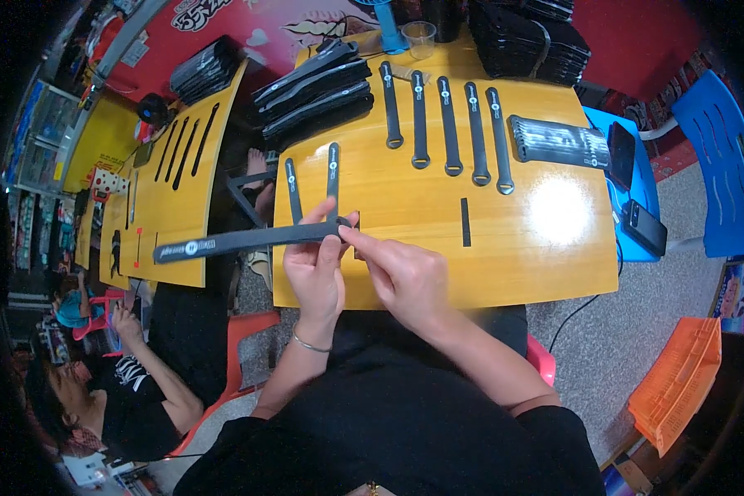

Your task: Inspecting and organizing black fabric straps on a workbench.

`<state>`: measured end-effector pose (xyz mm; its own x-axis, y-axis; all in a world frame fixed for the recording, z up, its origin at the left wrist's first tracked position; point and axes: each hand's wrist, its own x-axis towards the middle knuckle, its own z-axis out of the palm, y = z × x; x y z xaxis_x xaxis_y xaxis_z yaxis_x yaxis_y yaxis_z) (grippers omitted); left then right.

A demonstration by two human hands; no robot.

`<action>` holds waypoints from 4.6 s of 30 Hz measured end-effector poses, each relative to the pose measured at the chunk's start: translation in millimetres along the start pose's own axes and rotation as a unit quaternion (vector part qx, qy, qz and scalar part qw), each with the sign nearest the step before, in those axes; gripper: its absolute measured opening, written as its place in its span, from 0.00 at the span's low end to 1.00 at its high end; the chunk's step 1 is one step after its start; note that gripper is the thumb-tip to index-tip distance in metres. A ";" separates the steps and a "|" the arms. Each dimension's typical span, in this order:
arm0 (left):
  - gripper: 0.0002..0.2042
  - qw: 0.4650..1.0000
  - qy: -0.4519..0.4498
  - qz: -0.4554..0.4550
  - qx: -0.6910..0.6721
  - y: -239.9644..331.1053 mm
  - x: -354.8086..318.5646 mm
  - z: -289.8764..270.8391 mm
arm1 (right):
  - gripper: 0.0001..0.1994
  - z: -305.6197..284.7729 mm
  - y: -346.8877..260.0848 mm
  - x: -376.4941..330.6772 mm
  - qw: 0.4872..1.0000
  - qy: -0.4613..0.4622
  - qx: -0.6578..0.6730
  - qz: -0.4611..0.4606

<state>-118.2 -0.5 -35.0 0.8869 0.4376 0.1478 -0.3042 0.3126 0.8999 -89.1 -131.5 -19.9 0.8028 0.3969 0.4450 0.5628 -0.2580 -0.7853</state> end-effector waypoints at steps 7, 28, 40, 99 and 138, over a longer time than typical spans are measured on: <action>0.14 0.999 -0.009 0.037 0.027 -1.3 -3.3 1.2 | 0.16 8.9 -6.6 -2.8 0.970 -0.001 0.206 0.130; 0.06 0.908 -0.012 0.212 0.361 -6.0 10.9 -13.3 | 0.14 14.6 6.6 9.4 0.997 0.046 0.052 0.034; 0.06 0.962 -0.088 0.075 0.246 7.6 1.3 -14.4 | 0.10 -22.3 16.3 15.1 0.980 -0.103 0.158 0.060; 0.20 0.944 -0.296 -0.119 0.080 25.7 -19.1 8.3 | 0.05 -70.2 -21.7 6.8 0.987 -0.136 0.059 -0.066; 0.18 0.888 -0.215 -0.295 -0.279 8.0 -5.0 6.3 | 0.12 -168.2 45.9 -74.0 0.858 0.054 -0.489 0.148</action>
<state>-122.8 -5.5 -25.9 0.9633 -0.2668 -0.0309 0.2397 0.8021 0.5470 -89.6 -320.9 -16.4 0.9227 0.1166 0.3674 0.1855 -0.9699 -0.1581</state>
